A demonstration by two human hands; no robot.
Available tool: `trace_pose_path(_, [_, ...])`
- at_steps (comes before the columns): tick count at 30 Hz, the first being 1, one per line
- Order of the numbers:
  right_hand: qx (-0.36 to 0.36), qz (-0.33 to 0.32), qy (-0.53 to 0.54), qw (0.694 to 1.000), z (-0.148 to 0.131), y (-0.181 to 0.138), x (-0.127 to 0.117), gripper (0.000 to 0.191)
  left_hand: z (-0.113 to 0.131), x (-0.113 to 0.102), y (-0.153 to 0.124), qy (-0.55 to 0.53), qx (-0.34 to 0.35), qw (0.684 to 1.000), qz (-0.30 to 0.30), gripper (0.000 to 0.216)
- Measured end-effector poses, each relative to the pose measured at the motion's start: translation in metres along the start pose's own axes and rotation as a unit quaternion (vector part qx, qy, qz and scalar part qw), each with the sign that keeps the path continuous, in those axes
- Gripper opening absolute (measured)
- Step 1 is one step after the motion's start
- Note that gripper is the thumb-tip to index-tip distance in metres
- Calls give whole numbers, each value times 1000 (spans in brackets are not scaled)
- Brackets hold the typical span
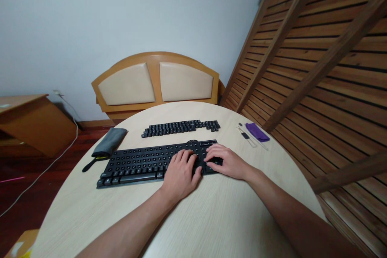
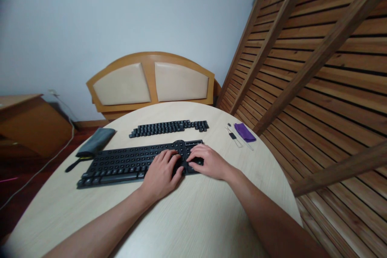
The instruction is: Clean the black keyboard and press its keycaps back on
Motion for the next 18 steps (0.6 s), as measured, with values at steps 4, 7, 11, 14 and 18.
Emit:
trace_pose_path(4, [16,4,-7,1000,3,0,-2,11,2,-3,0,-7,11,1000,19,28])
trace_pose_path(7, [23,13,-9,1000,6,0,-5,13,7,-3,0,-16,41,999,19,30])
trace_pose_path(11, [6,15,-1,1000,4,0,-6,16,14,-4,-1,-26,75,997,23,31])
trace_pose_path(14, [2,15,4,1000,4,0,-5,11,18,-3,-1,-39,91,995,20,29])
trace_pose_path(18, [6,11,3,1000,5,-1,-3,4,18,0,0,-54,102,993,6,27])
Point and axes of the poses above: each hand's wrist, its own y-axis towards the middle knuckle, its own x-axis out of the palm, z = x × y, the point moved 9 cm from there along y, towards the middle knuckle, and after that the axes turned 6 degrees about x, right-handed, at the moved point
